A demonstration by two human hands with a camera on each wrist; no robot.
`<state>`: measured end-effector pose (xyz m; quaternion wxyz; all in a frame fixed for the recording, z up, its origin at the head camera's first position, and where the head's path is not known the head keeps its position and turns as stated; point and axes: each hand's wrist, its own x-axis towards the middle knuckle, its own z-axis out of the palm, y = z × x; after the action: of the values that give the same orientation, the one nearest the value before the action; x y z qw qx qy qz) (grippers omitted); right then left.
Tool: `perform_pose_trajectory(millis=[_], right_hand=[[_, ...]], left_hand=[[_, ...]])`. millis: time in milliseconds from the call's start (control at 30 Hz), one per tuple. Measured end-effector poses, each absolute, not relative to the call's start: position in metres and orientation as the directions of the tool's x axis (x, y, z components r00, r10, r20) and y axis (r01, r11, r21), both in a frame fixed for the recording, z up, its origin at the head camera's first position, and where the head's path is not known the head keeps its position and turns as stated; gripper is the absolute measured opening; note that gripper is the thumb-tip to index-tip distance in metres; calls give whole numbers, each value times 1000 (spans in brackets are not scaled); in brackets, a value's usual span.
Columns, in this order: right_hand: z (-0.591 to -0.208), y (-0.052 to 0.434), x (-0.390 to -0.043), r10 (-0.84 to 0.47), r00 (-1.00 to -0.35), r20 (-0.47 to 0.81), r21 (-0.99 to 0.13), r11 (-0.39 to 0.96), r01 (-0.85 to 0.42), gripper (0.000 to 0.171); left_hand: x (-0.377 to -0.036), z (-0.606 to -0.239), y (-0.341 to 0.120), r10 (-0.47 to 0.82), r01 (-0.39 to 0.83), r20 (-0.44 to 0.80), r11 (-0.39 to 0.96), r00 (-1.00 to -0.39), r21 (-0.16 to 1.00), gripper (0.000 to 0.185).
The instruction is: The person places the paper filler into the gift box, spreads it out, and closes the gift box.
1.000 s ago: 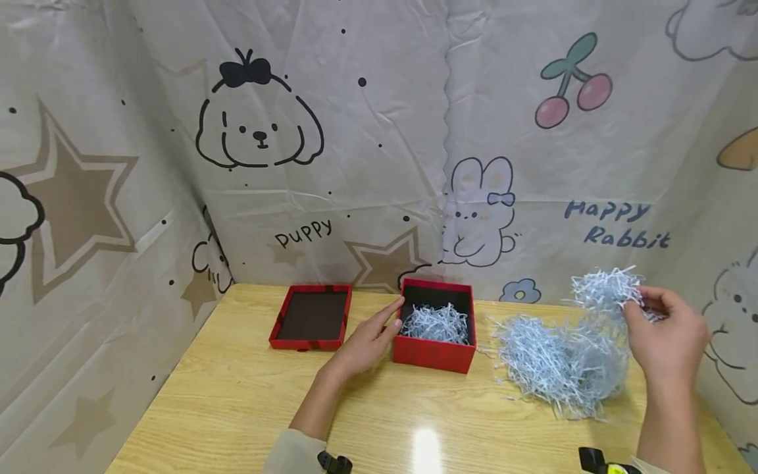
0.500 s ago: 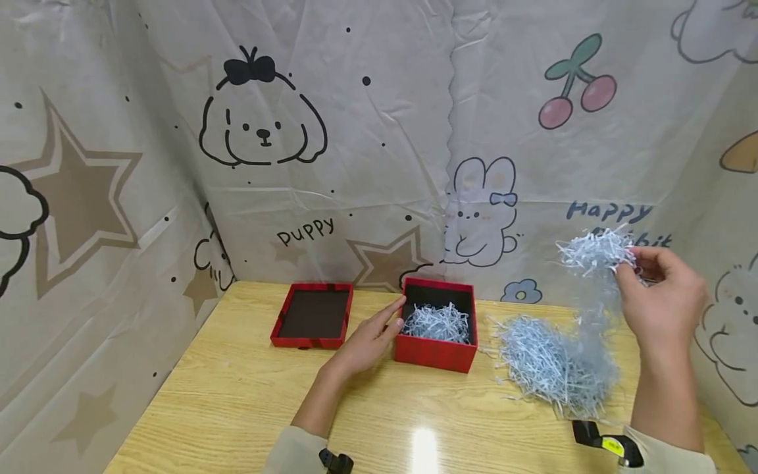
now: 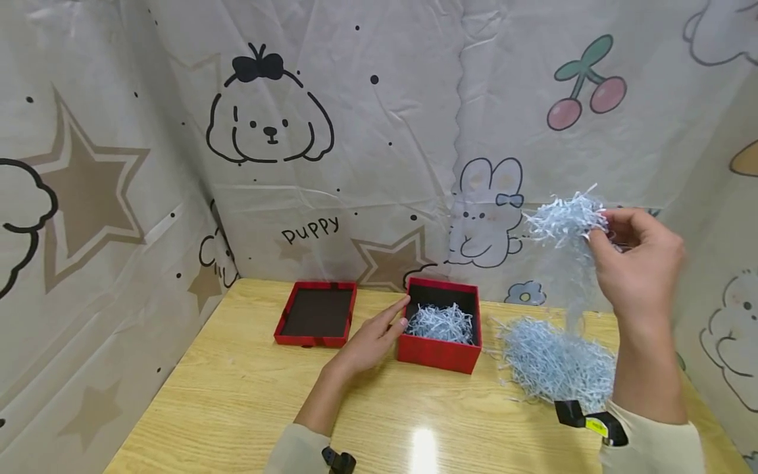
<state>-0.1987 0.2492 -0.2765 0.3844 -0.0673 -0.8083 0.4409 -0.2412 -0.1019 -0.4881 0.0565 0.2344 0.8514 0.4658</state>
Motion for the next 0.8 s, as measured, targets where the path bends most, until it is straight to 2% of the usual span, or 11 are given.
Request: perform_pose_trajectory(millis=[233,467,800], right_hand=[[-251,214,-199,319,-751,578,-765,531,-363,16],[-234,182,-201,222,-780,586,-764,473,-439,14],[-223,150,-210,173,-761,626,-759,358,-543,12]], left_hand=[[-242,-487,-103,446,347,123,466,-887,814,58],[-241,-486,-103,457,342,112,460,-883,819,58],[-242,-487,-102,459,377,151,453,-875,808,57]])
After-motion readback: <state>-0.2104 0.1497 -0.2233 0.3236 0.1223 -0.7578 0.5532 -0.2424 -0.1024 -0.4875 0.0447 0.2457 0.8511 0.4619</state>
